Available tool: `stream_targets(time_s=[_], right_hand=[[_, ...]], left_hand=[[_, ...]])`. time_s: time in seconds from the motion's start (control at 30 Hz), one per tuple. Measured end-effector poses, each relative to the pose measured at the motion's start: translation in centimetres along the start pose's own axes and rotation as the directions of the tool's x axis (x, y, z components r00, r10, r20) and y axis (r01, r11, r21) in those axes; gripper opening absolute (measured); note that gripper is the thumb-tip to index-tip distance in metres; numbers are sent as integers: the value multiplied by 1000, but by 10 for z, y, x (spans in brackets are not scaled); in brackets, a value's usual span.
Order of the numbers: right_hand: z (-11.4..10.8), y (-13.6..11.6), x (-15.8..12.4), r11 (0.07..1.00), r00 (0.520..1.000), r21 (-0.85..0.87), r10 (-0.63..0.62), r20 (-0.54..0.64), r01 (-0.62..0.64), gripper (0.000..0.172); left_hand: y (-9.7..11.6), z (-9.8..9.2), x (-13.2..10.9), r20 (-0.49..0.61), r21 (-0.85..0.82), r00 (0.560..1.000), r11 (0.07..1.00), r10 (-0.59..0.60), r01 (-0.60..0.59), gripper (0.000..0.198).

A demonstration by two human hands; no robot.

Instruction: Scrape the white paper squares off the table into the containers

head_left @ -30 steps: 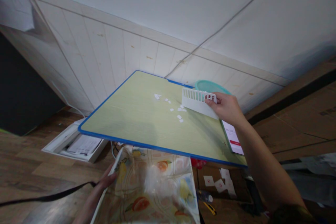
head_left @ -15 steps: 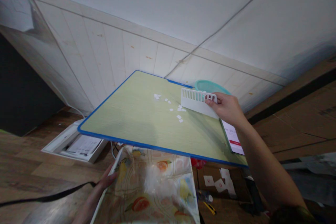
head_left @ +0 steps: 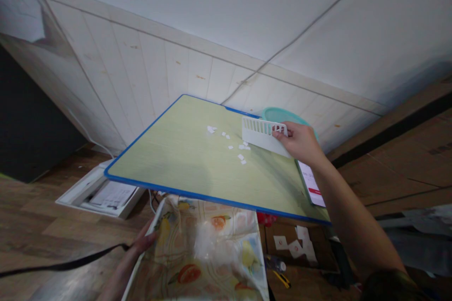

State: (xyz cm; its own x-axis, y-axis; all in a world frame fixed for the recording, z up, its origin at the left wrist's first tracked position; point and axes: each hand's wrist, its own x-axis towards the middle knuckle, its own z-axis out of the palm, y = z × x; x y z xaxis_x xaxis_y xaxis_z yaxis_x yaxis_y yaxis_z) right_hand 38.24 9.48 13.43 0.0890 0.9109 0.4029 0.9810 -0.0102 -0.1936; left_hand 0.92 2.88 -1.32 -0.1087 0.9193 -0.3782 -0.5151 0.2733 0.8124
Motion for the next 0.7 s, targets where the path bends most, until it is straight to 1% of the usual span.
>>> stream_targets(time_s=[0.17, 0.3, 0.4, 0.5, 0.7], right_hand=[[4, 1, 0, 998, 1000, 54, -18, 10, 17, 24], [4, 4, 0, 998, 1000, 62, 2, -16, -1, 25], [3, 4, 0, 999, 1000, 36, 8, -24, -7, 25], [3, 2, -1, 1000, 1000, 20, -2, -8, 2, 23], [3, -4, -4, 999, 1000, 48, -13, -4, 13, 24]], left_hand=[[3, 1, -3, 0, 47, 999, 998, -34, 34, 47], [4, 0, -6, -1, 68, 999, 997, -47, 47, 46], [4, -1, -8, -3, 82, 999, 995, -52, 52, 48], [5, -1, -9, -9, 95, 999, 994, -46, 46, 53], [7, 0, -8, -21, 120, 999, 992, -34, 37, 61]])
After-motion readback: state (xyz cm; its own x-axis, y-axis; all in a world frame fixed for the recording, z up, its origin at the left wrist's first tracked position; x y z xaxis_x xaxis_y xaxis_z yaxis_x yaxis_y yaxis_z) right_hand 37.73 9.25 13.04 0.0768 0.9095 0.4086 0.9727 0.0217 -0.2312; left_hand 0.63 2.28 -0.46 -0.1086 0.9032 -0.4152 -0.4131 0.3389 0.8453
